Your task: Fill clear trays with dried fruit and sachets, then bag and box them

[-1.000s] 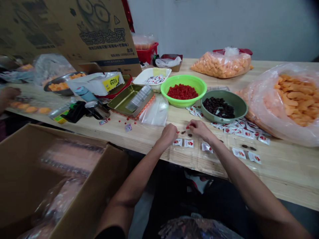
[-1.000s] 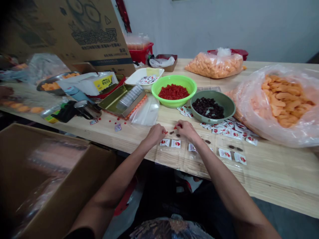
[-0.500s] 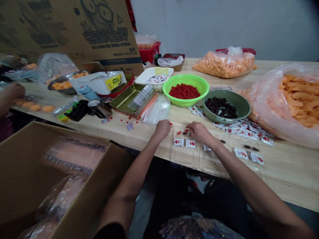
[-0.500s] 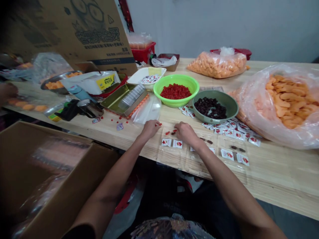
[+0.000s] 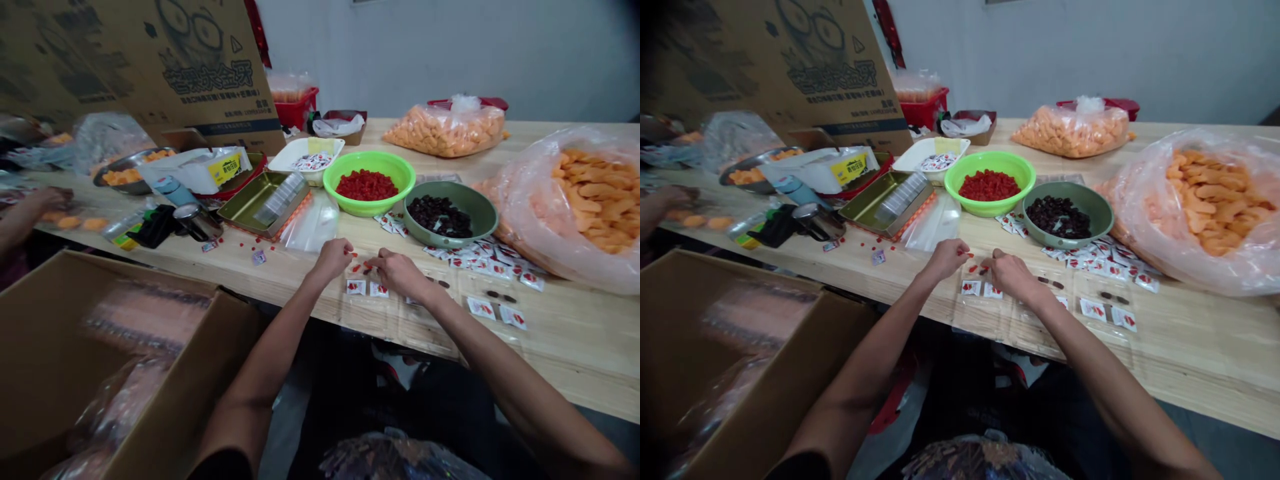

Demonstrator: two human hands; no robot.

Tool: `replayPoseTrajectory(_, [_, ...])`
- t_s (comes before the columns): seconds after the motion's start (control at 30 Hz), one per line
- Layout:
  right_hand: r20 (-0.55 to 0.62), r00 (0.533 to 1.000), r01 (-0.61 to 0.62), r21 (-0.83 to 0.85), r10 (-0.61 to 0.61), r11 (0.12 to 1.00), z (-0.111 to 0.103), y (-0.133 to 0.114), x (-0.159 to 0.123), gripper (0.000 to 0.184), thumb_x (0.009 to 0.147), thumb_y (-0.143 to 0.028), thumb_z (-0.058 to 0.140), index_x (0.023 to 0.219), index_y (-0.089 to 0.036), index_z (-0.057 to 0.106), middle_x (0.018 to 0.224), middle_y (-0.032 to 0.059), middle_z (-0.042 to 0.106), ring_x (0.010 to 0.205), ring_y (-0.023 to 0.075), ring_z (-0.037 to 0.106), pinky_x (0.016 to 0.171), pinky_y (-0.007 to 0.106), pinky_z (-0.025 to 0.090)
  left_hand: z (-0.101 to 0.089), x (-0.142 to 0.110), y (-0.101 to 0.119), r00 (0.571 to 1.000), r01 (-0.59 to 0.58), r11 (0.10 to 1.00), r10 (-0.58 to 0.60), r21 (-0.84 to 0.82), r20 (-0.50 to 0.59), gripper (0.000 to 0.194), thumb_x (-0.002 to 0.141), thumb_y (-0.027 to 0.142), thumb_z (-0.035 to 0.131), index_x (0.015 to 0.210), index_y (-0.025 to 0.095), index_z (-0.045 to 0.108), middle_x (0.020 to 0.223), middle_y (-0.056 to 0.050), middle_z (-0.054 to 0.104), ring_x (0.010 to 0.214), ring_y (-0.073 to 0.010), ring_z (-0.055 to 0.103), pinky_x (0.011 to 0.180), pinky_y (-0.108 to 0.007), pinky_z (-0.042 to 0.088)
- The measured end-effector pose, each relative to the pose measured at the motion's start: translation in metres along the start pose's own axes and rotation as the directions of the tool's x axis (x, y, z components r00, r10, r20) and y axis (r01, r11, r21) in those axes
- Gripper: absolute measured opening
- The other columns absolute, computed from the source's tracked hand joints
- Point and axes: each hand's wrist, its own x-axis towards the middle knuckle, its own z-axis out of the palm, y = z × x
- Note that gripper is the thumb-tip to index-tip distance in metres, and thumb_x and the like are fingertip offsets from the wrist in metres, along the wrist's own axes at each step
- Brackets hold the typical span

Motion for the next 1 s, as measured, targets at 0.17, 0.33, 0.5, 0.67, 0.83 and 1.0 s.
replayPoseTrajectory(0.17, [0.007,0.999,0.036,0.086,-0.037,0.996,0.004,0.005,0.002,0.031,0.093,-0.018,0.054,0.114,-0.025,0.076,0.098,0.0083,0.064,0.080,0.0200,0.063,0.073,0.027,0.041,0.001,0.001,0.002,0.997,-0.062,0.997,0.060,0.040,0.046,0.015,0.085,0.012,0.064,0.090,0.014,0.078,0.090,-0.007,0.077,0.084,-0.0181,0.069,0.081,-0.027,0.050])
replayPoseTrajectory(0.33, [-0.078,0.960,-0.200,0.477,0.268,0.856,0.006,0.031,0.005,0.037,0.087,-0.008,0.046,0.111,-0.014,0.073,0.103,0.0077,0.073,0.090,0.0194,0.064,0.083,0.026,0.044,0.005,-0.002,0.002,0.985,-0.133,0.986,0.120,0.097,0.125,0.018,0.082,0.010,0.063,0.085,0.016,0.080,0.090,-0.008,0.076,0.088,-0.0194,0.068,0.085,-0.028,0.050])
replayPoseTrajectory(0.5, [0.025,0.942,-0.278,0.615,0.333,0.738,0.001,0.054,0.002,0.036,0.082,-0.010,0.049,0.112,-0.013,0.069,0.082,0.0018,0.071,0.071,0.0166,0.059,0.067,0.024,0.042,0.007,-0.002,0.013,0.973,-0.185,0.972,0.160,0.144,0.167,0.023,0.090,0.016,0.059,0.093,0.017,0.081,0.096,-0.009,0.074,0.091,-0.0206,0.068,0.088,-0.029,0.049])
replayPoseTrajectory(0.67, [-0.033,0.985,-0.154,0.254,0.168,0.955,0.002,0.046,0.011,0.024,0.086,-0.010,0.049,0.096,-0.017,0.069,0.091,0.0058,0.074,0.081,0.0177,0.063,0.073,0.024,0.041,0.014,0.006,0.027,0.959,-0.221,0.957,0.177,0.188,0.223,0.019,0.086,0.015,0.066,0.098,0.017,0.080,0.102,-0.010,0.074,0.095,-0.0211,0.068,0.088,-0.027,0.049])
replayPoseTrajectory(0.83, [-0.051,0.985,-0.158,0.145,0.167,0.977,0.009,0.034,0.011,0.020,0.093,-0.022,0.052,0.098,-0.018,0.071,0.093,0.0132,0.074,0.086,0.0251,0.065,0.075,0.030,0.038,0.024,0.008,0.028,0.968,-0.192,0.953,0.144,0.236,0.206,0.020,0.091,0.027,0.066,0.089,0.011,0.079,0.092,-0.016,0.074,0.091,-0.0259,0.069,0.087,-0.033,0.050])
replayPoseTrajectory(1.0, [-0.119,0.965,-0.208,0.200,0.235,0.957,0.009,0.035,0.008,0.024,0.094,-0.020,0.051,0.112,-0.013,0.065,0.096,0.0170,0.072,0.086,0.0265,0.064,0.075,0.032,0.037,0.027,0.004,0.025,0.961,-0.233,0.949,0.191,0.214,0.200,0.021,0.092,0.021,0.062,0.108,0.017,0.075,0.103,-0.011,0.074,0.099,-0.0228,0.068,0.090,-0.030,0.048])
